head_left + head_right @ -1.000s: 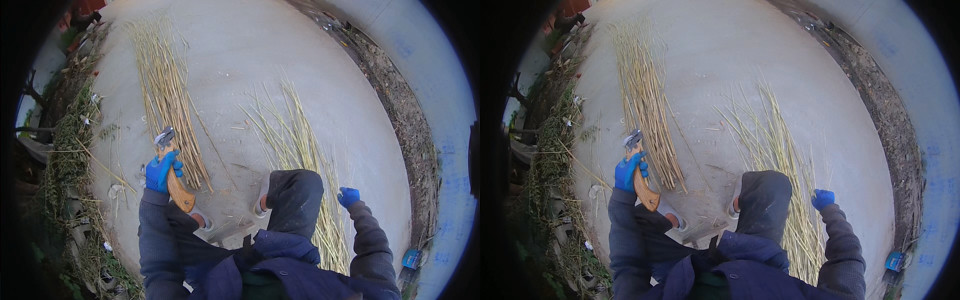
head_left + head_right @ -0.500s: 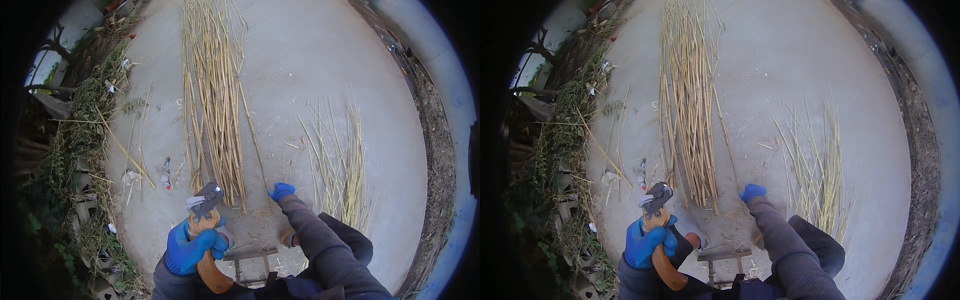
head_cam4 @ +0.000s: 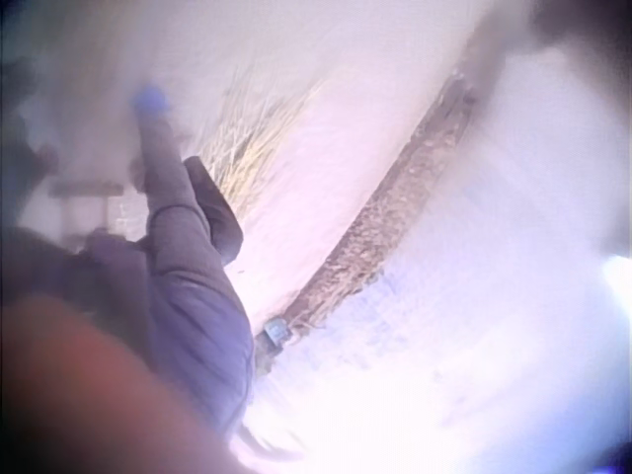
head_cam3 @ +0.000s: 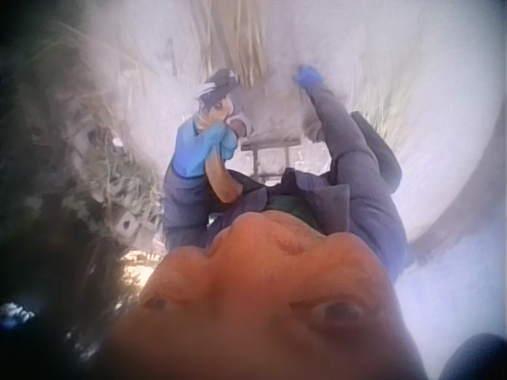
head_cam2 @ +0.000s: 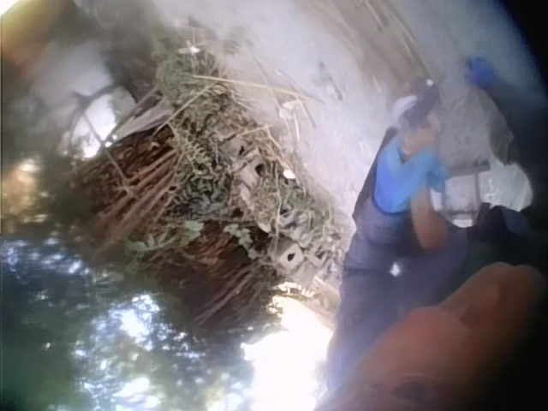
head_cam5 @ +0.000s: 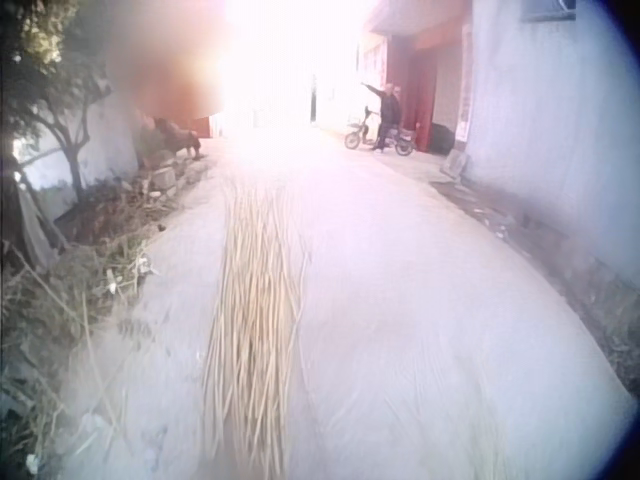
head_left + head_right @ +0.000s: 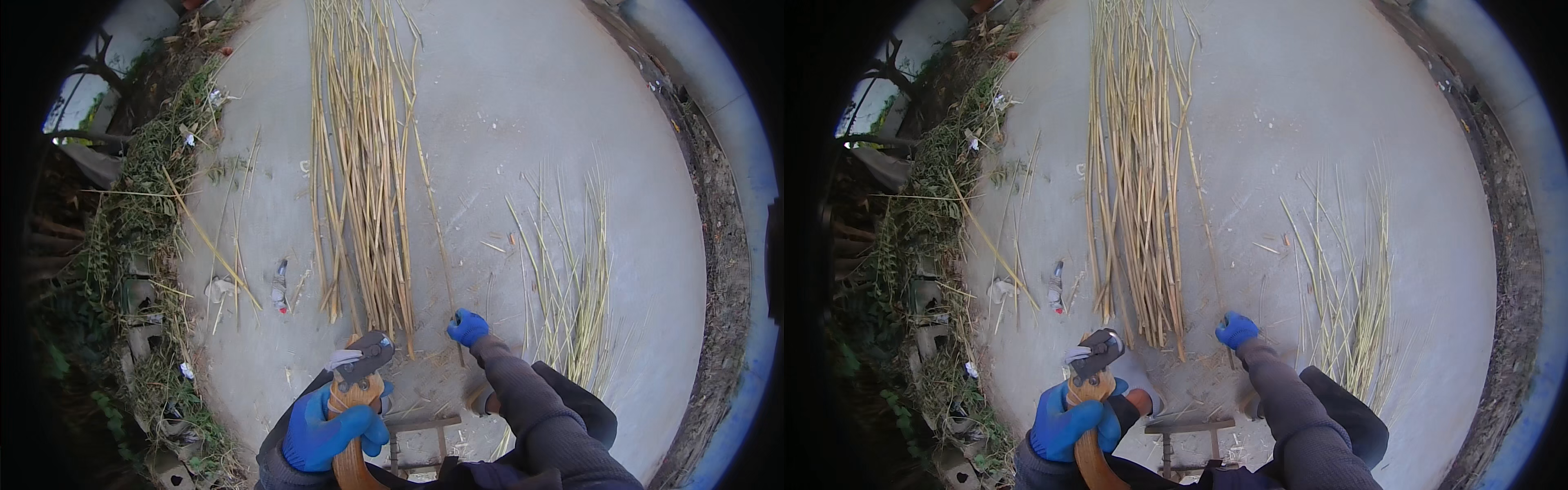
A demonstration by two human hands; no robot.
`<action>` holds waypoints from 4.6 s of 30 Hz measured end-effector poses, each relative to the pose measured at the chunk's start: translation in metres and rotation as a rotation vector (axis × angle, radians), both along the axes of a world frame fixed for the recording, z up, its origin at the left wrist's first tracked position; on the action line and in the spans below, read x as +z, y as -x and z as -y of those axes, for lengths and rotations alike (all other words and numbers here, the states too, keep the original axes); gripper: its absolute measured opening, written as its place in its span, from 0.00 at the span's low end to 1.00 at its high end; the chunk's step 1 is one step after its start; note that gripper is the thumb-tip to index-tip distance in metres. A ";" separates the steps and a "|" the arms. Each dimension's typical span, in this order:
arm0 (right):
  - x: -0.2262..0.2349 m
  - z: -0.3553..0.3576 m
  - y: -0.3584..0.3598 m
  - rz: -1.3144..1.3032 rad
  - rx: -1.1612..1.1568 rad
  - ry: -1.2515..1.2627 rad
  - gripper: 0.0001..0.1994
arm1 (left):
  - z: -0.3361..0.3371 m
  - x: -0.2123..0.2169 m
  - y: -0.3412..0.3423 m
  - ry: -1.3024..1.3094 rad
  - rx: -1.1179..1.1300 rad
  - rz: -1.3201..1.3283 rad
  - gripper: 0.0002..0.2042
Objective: The person sits on the ground and uses pruning shears to trim long thin sticks one at a time. They repeatedly pick up a stick, cut it, and place it aside, continuing this process throughout the clip.
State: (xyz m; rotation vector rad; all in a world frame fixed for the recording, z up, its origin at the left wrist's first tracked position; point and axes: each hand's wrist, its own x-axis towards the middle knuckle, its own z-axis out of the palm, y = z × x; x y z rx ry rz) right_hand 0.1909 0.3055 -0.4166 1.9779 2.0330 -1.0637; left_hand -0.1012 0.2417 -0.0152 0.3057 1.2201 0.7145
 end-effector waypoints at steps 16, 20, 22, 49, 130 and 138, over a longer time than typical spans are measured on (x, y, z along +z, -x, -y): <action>0.365 0.088 -0.013 -0.875 -0.378 0.008 0.11 | 0.038 -0.034 -0.010 -0.407 -0.094 -0.001 0.21; 0.406 0.125 -0.021 -0.852 -0.421 0.012 0.11 | 0.068 -0.022 -0.030 -0.423 -0.180 -0.037 0.19; 0.422 0.126 -0.023 -0.918 -0.343 -0.097 0.13 | 0.097 -0.008 -0.043 -0.406 -0.275 -0.069 0.19; 0.482 0.159 0.016 -1.227 -0.281 -0.337 0.13 | 0.242 0.058 -0.097 -0.574 -0.390 -0.273 0.15; 0.422 0.214 -0.062 -0.648 -0.138 -0.691 0.07 | 0.097 0.061 -0.184 -0.569 -0.259 -0.165 0.14; 0.432 0.233 -0.117 -0.451 -0.060 -0.817 0.08 | 0.063 0.066 -0.199 -0.549 -0.310 -0.098 0.18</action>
